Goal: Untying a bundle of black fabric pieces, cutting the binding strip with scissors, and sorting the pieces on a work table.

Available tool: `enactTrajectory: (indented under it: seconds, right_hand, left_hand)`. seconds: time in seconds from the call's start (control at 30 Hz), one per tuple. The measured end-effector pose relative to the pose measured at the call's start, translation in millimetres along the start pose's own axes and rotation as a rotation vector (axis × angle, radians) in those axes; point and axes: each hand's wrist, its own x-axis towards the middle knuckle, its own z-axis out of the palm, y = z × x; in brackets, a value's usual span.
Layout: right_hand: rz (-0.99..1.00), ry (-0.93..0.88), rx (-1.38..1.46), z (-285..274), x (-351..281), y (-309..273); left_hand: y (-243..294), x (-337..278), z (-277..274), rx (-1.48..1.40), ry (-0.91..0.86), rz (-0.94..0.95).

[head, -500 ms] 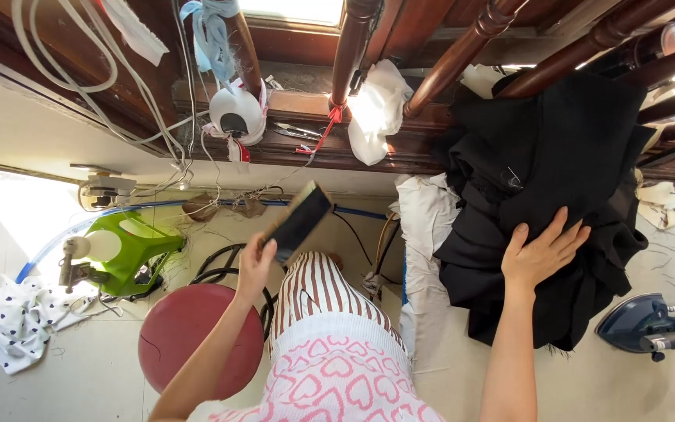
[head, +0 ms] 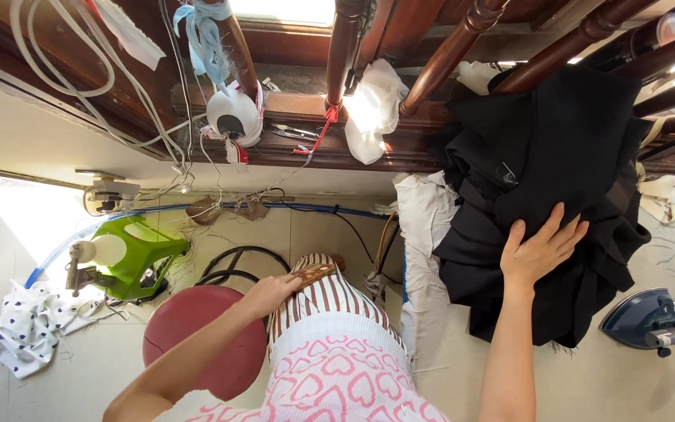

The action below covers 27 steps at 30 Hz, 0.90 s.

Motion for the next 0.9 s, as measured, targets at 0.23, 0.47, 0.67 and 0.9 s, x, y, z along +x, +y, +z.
enactTrajectory:
  seconds: [0.23,0.47,0.67,0.9]
  right_hand:
    - [-0.041,-0.021,0.029,-0.7,-3.6,8.1]
    - [-0.019,-0.003,0.031,1.0,-1.9,3.6]
    - [-0.024,0.004,0.04,2.4,-1.8,5.5]
    - [-0.017,0.001,0.037,3.4,-2.7,5.8]
  left_hand:
    - [-17.2,-30.4,-76.3,-0.672,0.191,-0.395]
    - [3.4,7.3,-109.4,-2.03,0.987,-0.13]
    - [0.8,74.5,-142.0,-2.057,1.198,-0.179]
    - [-18.5,141.5,-154.4,-2.019,1.254,-0.297]
